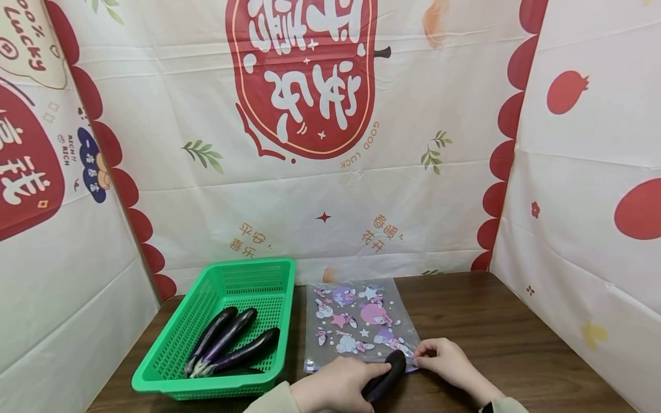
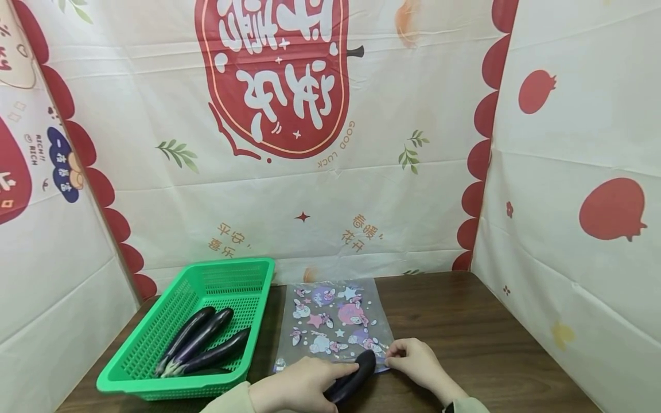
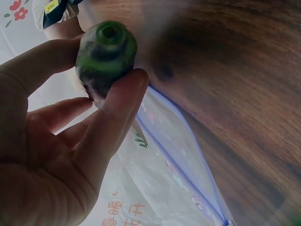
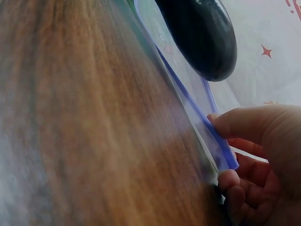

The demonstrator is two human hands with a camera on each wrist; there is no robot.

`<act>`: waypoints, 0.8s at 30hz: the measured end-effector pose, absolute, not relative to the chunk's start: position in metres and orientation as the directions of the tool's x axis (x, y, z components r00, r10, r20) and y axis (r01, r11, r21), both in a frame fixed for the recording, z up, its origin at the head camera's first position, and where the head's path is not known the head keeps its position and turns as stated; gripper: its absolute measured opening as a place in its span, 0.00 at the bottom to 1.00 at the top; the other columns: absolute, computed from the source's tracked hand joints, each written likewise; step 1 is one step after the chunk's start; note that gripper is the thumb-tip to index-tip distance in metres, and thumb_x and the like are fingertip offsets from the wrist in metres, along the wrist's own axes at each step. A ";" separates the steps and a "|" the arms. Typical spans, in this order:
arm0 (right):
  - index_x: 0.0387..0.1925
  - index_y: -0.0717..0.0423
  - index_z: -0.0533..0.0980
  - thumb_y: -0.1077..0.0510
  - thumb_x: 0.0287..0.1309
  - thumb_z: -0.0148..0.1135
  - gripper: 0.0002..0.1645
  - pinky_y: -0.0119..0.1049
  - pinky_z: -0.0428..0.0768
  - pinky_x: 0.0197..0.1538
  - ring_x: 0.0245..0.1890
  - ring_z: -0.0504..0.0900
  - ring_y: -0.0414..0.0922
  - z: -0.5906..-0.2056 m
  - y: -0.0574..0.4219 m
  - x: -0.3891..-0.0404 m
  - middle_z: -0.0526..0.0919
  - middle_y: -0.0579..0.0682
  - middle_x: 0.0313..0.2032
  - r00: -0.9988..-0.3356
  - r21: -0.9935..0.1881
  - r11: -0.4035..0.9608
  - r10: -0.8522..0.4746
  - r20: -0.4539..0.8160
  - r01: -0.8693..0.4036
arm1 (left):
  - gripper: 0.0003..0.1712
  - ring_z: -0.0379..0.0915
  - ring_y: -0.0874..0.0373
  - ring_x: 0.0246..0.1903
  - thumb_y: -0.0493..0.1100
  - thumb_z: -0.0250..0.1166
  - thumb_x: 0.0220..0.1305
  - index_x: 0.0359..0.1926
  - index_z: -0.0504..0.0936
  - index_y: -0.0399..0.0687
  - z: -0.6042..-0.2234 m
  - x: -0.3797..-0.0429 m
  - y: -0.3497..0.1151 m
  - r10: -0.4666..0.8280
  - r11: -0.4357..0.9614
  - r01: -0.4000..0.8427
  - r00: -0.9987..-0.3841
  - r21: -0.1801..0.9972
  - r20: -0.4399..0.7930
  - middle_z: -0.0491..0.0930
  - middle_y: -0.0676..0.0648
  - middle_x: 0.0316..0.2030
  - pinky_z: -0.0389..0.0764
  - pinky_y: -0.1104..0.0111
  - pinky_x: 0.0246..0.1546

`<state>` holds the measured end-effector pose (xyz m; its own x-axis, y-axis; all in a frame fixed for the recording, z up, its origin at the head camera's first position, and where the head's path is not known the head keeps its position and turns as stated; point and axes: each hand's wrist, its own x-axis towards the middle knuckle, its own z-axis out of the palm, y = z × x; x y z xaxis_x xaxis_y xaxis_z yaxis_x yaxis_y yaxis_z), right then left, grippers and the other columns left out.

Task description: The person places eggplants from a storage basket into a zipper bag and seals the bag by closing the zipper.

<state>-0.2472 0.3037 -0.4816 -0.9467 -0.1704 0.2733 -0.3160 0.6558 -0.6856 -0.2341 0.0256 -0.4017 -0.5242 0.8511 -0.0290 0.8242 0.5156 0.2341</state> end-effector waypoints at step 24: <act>0.24 0.47 0.81 0.56 0.51 0.70 0.04 0.30 0.69 0.30 0.23 0.72 0.31 -0.485 0.304 -0.248 0.76 0.35 0.21 -0.942 -0.705 0.628 -0.165 0.291 -0.328 | 0.41 0.75 0.70 0.41 0.53 0.73 0.51 0.67 0.71 0.59 -0.411 -0.243 0.025 0.866 0.494 0.828 -0.496 0.265 -0.063 0.80 0.60 0.50 0.73 0.74 0.39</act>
